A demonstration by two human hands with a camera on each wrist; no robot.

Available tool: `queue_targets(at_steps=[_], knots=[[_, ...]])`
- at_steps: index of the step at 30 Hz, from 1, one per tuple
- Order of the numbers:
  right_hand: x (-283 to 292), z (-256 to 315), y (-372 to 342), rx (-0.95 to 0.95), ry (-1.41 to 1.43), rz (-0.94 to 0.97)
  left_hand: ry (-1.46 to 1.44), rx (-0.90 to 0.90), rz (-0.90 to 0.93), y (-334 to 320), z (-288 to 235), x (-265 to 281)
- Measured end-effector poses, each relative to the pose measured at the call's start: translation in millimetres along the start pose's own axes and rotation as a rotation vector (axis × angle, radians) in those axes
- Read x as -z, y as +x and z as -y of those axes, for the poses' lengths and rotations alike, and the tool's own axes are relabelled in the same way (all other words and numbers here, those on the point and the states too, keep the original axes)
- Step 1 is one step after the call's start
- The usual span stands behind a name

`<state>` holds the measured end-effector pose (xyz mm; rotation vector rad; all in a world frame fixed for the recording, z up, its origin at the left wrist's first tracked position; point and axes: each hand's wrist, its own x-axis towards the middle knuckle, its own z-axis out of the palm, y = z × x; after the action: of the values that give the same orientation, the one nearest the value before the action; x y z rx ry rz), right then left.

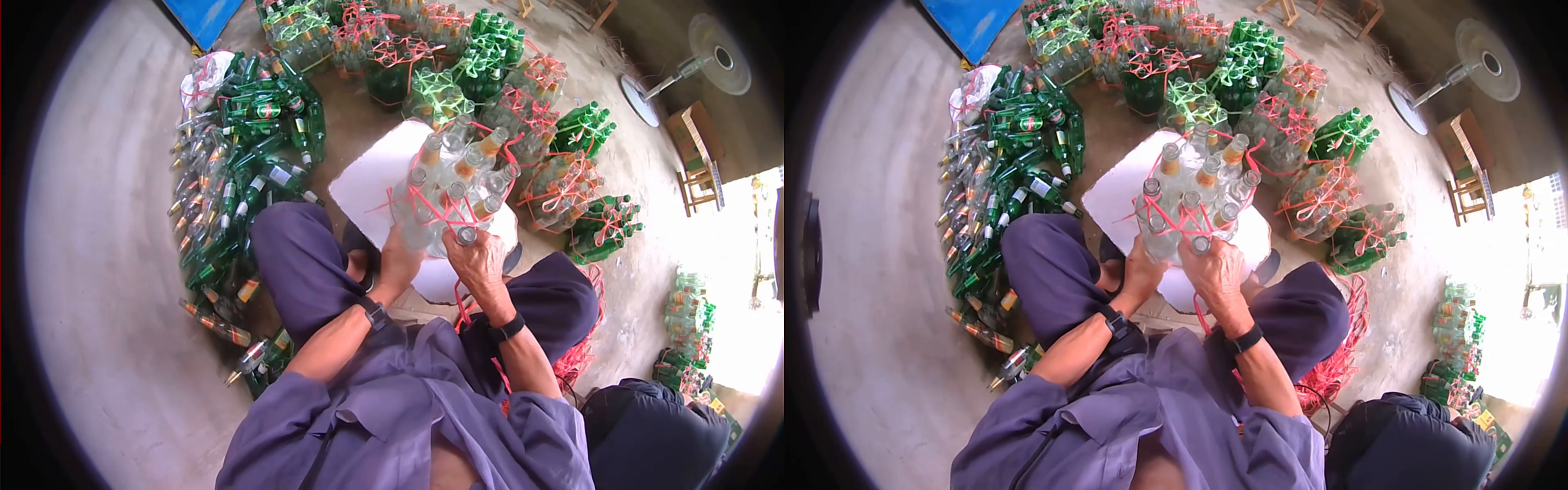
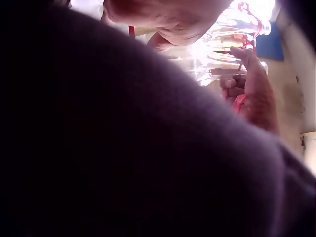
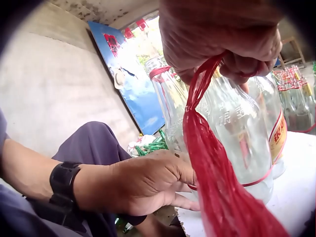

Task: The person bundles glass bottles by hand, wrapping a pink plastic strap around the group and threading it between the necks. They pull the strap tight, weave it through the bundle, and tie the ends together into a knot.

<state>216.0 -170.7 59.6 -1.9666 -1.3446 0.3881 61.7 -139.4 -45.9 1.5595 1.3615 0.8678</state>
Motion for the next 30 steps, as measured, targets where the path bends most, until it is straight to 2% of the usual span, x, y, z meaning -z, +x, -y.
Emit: queue_targets(at_steps=[5, 8, 10, 13, 14, 16, 20, 23, 25, 26, 28, 29, 30], knots=[[-25, 15, 5, -0.085, -0.055, 0.042, -0.040, -0.018, -0.085, 23, 7, 19], [-31, 35, 11, -0.178, -0.060, 0.058, -0.110, 0.075, -0.061, 33, 3, 28], [-37, 43, 12, -0.200, -0.028, 0.066, 0.021, -0.003, -0.251, 41, 21, 23], [-42, 63, 15, -0.192, -0.005, 0.027, -0.072, 0.007, -0.274, 50, 32, 26], [-45, 65, 15, -0.188, -0.002, 0.021, -0.073, 0.000, -0.276, 53, 34, 28], [-52, 65, 16, -0.208, -0.015, 0.045, -0.171, 0.211, -0.272, 56, 43, 27], [-52, 61, 13, -0.217, 0.031, 0.090, -0.181, 0.246, -0.223, 59, 57, 28], [-50, 51, 8, -0.185, -0.005, 0.056, -0.165, 0.270, -0.174, 55, 40, 38], [-49, 45, 4, -0.104, 0.048, 0.016, 0.021, 0.014, -0.252, 47, 22, 48], [-45, 44, 2, -0.103, 0.050, 0.015, 0.022, 0.013, -0.253, 38, 9, 53], [-27, 51, 1, -0.174, 0.183, 0.144, 0.103, -0.143, -0.277, 18, -39, 66], [-30, 44, -1, -0.176, 0.185, 0.142, 0.194, -0.269, -0.314, 11, -53, 71], [-36, 33, -5, -0.122, 0.236, 0.096, 0.195, -0.271, -0.310, 7, -63, 74]])
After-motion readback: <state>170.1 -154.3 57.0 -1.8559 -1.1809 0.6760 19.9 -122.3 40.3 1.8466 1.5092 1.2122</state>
